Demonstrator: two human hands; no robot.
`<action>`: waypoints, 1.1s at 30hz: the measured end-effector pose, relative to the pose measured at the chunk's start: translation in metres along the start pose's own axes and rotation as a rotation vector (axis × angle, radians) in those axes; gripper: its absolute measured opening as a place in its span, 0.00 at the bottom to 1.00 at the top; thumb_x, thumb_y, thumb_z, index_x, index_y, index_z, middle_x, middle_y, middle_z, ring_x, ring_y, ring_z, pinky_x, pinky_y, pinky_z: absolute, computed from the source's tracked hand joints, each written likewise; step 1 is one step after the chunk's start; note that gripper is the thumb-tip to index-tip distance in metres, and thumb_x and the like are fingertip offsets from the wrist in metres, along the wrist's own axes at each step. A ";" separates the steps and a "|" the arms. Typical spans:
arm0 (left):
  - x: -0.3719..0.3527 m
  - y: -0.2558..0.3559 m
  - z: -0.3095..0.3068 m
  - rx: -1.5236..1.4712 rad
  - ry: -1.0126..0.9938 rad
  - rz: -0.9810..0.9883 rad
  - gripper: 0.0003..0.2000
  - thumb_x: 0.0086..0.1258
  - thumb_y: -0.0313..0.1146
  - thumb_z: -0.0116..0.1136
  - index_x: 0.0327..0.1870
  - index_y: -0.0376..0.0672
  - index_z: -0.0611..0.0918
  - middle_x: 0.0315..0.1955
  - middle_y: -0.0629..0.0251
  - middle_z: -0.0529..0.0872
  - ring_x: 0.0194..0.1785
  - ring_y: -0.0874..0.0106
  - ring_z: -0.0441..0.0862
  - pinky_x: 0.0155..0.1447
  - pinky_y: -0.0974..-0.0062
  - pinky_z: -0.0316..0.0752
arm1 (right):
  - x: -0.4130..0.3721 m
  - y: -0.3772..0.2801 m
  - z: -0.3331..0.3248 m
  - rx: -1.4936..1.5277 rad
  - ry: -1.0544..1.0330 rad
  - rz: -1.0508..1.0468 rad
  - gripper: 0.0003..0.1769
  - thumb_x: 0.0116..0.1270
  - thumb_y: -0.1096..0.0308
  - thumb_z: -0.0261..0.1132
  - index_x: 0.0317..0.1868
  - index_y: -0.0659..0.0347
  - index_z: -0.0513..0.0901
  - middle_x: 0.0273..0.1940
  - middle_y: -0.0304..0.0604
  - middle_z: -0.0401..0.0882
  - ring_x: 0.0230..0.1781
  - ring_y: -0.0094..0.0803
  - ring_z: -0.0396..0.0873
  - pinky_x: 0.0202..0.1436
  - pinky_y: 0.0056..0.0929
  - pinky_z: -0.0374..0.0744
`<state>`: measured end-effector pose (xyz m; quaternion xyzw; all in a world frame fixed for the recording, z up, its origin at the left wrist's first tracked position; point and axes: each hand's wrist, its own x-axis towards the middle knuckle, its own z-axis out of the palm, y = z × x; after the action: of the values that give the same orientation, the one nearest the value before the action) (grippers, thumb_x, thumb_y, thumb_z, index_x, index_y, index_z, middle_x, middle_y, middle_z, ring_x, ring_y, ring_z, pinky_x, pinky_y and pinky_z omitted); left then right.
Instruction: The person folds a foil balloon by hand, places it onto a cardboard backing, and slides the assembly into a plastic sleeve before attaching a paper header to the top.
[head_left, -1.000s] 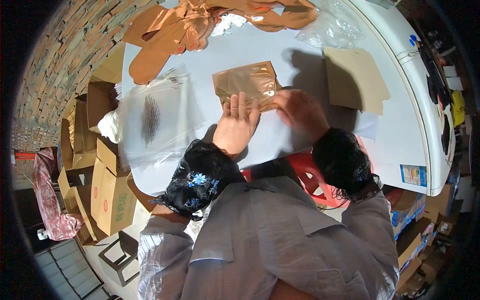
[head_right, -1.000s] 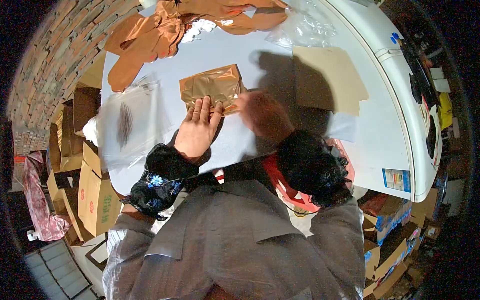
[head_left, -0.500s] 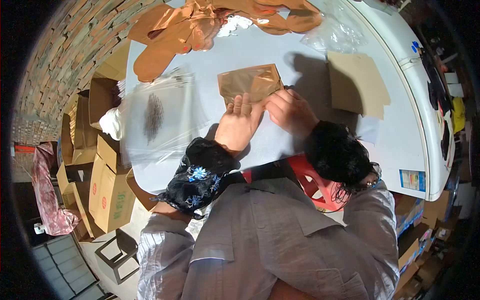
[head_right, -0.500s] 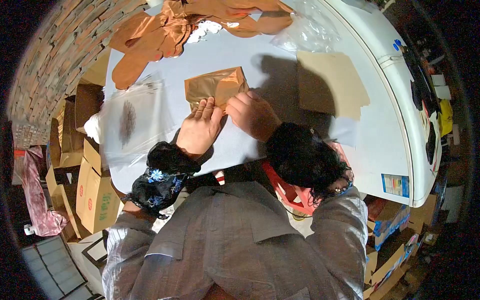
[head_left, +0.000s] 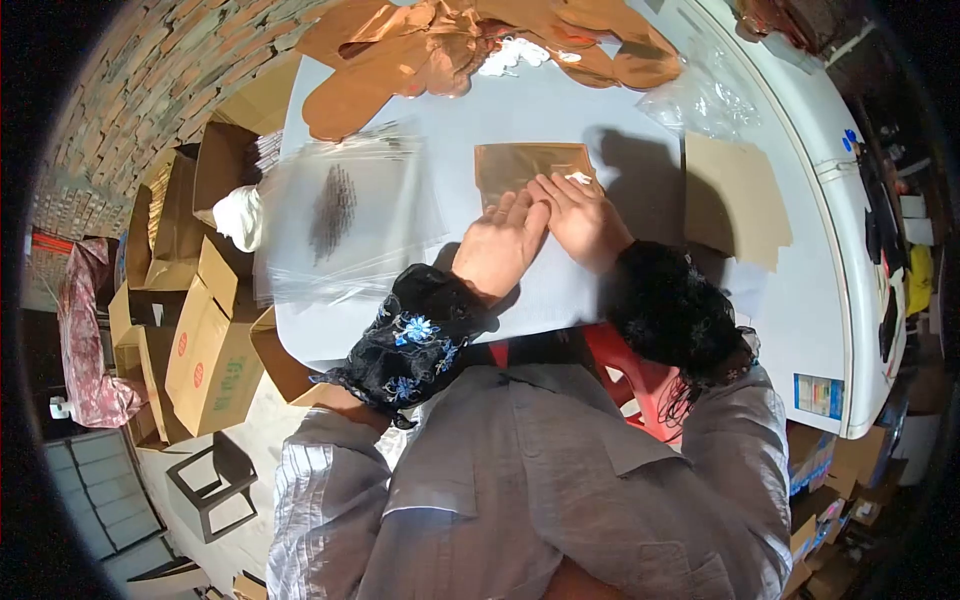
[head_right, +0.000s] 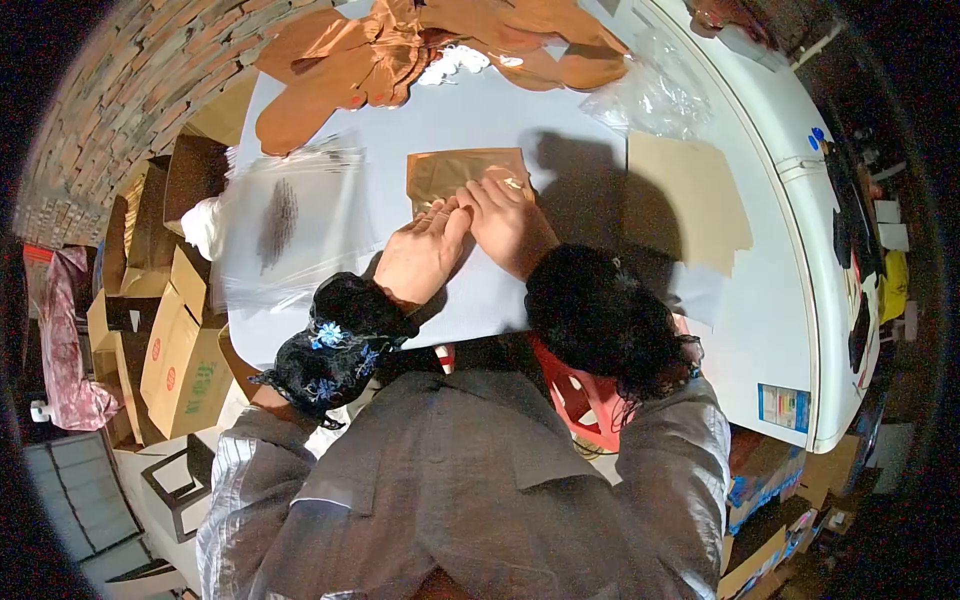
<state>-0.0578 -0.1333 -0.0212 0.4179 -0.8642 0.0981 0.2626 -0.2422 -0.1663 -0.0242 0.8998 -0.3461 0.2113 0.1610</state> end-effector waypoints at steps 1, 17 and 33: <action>0.007 0.001 -0.015 -0.138 -0.123 -0.102 0.10 0.71 0.31 0.56 0.48 0.38 0.75 0.54 0.50 0.84 0.56 0.56 0.85 0.55 0.62 0.82 | -0.002 0.003 0.003 0.024 0.006 -0.003 0.19 0.64 0.72 0.62 0.54 0.70 0.80 0.54 0.55 0.83 0.56 0.47 0.82 0.62 0.41 0.80; 0.015 -0.041 -0.031 -2.331 -0.244 -0.902 0.21 0.79 0.44 0.56 0.62 0.36 0.76 0.50 0.64 0.87 0.47 0.74 0.87 0.51 0.75 0.84 | -0.021 0.015 -0.055 1.563 -0.064 0.911 0.13 0.70 0.64 0.64 0.48 0.63 0.79 0.43 0.40 0.80 0.40 0.28 0.80 0.43 0.31 0.82; -0.002 -0.065 -0.004 -1.866 -0.342 -0.996 0.09 0.77 0.37 0.60 0.50 0.43 0.82 0.37 0.76 0.86 0.39 0.82 0.84 0.45 0.81 0.81 | -0.038 -0.003 -0.018 1.865 -0.065 0.952 0.20 0.79 0.61 0.55 0.62 0.67 0.75 0.58 0.43 0.80 0.58 0.31 0.79 0.65 0.31 0.75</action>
<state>-0.0056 -0.1718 -0.0222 0.3658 -0.3552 -0.7793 0.3644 -0.2710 -0.1355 -0.0282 0.4432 -0.3685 0.4118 -0.7058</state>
